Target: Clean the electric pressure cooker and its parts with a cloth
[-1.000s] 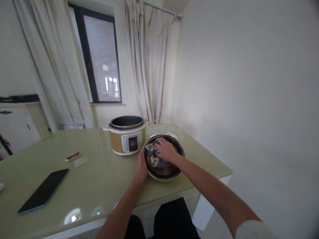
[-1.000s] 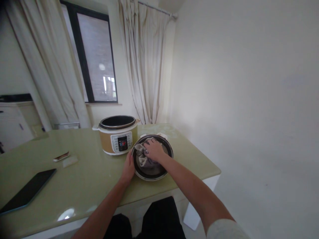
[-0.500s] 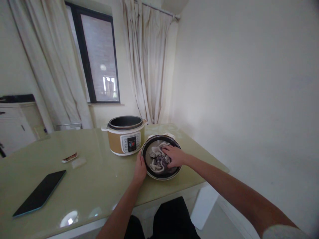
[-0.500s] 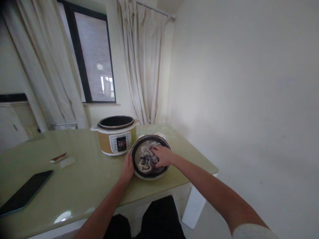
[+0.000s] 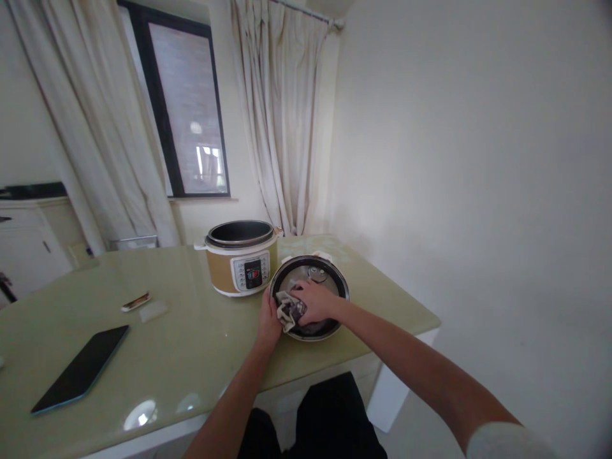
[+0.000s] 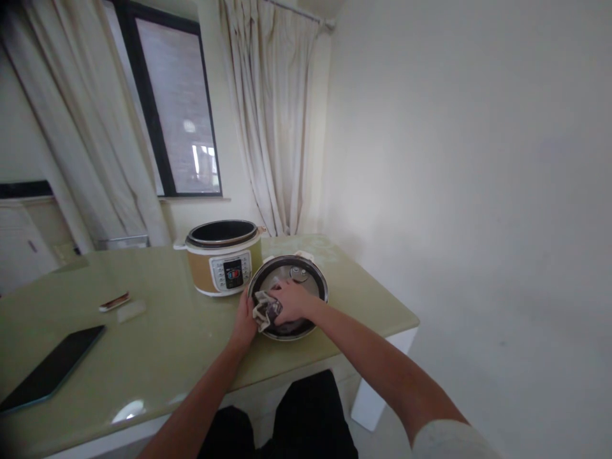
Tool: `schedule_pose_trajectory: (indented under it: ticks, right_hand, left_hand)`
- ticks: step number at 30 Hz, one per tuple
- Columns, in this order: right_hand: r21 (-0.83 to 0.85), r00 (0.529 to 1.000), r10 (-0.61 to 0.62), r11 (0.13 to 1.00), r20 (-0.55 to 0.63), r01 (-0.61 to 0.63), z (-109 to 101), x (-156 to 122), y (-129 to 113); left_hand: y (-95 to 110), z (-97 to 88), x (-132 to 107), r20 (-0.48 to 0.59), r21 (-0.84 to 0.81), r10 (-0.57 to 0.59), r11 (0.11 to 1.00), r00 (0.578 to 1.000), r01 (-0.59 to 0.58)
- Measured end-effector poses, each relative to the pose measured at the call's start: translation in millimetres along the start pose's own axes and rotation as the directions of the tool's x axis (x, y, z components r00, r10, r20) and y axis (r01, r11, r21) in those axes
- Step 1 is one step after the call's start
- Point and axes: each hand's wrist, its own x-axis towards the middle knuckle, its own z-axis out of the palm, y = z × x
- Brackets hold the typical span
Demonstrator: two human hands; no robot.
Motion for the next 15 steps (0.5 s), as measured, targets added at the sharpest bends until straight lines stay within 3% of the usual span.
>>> schedule_pose_trajectory:
  ticks: [4,8,12,15]
  right_hand:
    - [-0.044,0.991,0.125,0.992,0.057,-0.122,-10.7,-21.1,16.8]
    - [-0.098,0.964,0.263,0.959,-0.03,-0.265,-14.2,-9.2,21.3]
    - [-0.039,0.972,0.173,0.983,-0.16,-0.182,-6.3,20.7,3.6]
    - [-0.006,0.981,0.098,0.995,-0.168,-0.101,-0.2,32.4,-8.6]
  left_hand:
    - [3.4,2.7,1.0,-0.024,0.006,-0.003,1.0,1.0,0.003]
    - [4.2,4.0,0.7,-0.016,0.004,0.011,1.0,1.0,-0.011]
    - [1.6,1.4,-0.5,0.016,-0.019,0.013,1.0,1.0,-0.012]
    - [0.3,-1.4,-1.2,0.019,-0.033,-0.026,0.999,0.999,0.027]
